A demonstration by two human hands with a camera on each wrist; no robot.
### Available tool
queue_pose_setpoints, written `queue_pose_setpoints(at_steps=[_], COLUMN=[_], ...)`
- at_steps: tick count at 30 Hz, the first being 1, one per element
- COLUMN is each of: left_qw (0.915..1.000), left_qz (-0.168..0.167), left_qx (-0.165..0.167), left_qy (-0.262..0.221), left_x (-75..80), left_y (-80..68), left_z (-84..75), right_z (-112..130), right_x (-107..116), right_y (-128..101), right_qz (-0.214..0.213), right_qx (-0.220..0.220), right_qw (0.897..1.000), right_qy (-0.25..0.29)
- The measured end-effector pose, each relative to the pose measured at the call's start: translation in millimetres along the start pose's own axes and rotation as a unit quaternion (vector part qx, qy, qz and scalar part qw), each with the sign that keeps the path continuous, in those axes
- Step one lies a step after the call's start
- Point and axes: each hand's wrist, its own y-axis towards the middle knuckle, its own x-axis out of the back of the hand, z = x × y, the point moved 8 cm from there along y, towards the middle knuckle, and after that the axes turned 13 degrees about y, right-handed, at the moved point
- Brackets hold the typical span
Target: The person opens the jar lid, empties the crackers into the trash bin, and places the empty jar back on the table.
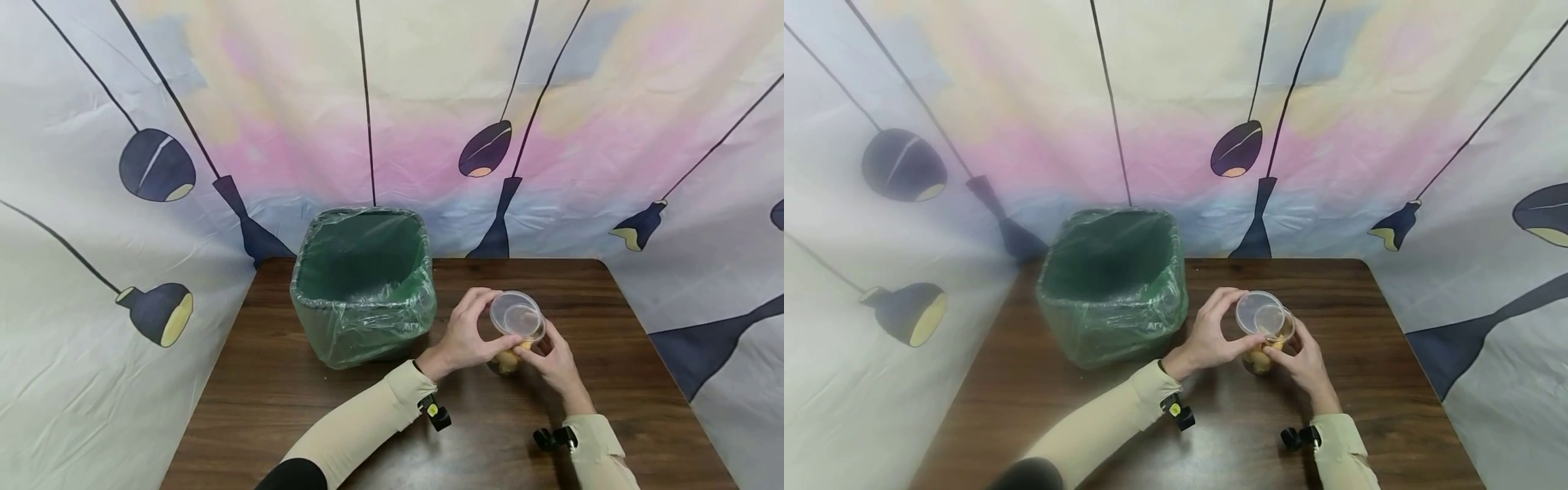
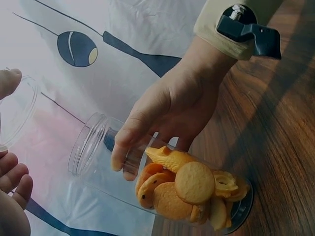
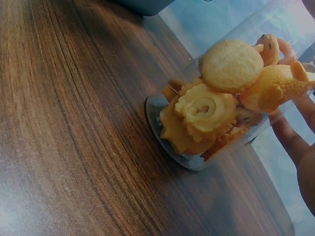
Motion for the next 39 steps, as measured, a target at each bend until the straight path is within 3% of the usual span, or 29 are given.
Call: queue_pose_setpoints(at_steps=[26,39], left_qw=[0.9997,0.9989], left_qz=[-0.004,-0.025], left_qx=[-0.002,-0.015], left_qy=[0.024,0.035], left_x=[10.3,18.4], left_y=[-5.5,-8.8], left_z=[1.1,-0.2], right_z=[-2.6,-8.6], right_x=[0.8,2.8], right_y=[-0.1,0.1], right_qz=[0.003,0.009], right_qx=[0.004,0.002], right_qw=[1.0,1.0], right_qy=[-0.005,-0.003])
